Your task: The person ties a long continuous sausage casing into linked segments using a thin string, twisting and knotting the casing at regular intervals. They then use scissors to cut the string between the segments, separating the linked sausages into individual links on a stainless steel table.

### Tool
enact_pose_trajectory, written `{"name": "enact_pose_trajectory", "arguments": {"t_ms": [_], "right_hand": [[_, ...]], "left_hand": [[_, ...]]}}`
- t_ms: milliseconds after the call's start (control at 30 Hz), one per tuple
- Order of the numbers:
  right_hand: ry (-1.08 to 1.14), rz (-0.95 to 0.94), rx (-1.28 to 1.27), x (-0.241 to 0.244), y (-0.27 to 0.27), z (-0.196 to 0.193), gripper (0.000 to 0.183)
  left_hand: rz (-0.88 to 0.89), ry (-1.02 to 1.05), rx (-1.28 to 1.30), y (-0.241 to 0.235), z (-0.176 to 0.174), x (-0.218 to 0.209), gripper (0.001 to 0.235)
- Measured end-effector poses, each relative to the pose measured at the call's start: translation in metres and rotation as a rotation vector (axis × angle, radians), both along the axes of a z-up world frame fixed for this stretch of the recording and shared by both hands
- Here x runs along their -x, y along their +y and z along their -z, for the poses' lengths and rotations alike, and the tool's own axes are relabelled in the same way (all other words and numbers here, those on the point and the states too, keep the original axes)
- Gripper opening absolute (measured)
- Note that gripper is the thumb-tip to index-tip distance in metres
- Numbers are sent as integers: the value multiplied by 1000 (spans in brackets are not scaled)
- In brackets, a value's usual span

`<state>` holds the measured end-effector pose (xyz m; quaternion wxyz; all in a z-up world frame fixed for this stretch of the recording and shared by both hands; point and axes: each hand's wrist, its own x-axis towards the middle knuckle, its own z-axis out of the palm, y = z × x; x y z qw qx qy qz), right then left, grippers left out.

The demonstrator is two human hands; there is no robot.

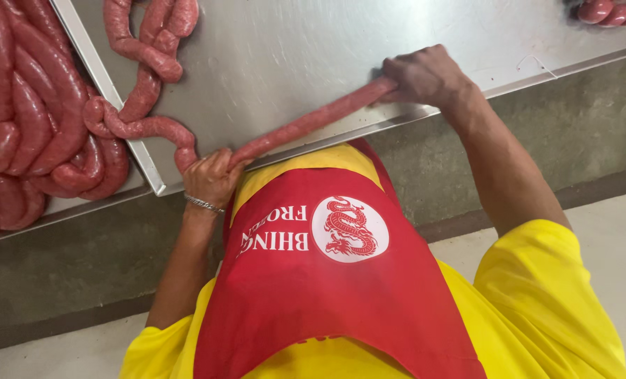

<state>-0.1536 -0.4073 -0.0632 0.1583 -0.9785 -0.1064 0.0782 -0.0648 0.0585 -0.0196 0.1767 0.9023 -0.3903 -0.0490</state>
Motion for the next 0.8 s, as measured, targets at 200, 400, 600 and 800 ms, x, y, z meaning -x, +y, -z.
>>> {"name": "enact_pose_trajectory", "arguments": {"t_ms": [200,400,600,800], "right_hand": [[254,861,-903,83,-58,-18,26],[-417,679,-1529,150,-69,-25,40],[-537,1028,-2053,249,-135,-7,28],[41,1377,-1117,192,-142,-53,24]], "left_hand": [[-247,-14,-13,-30,-32,1,64],[37,151,-97,-200,22,16,84],[28,601,-23,-259,55,-10,39],[-30,1780,409,-267,26,-46,46]]}}
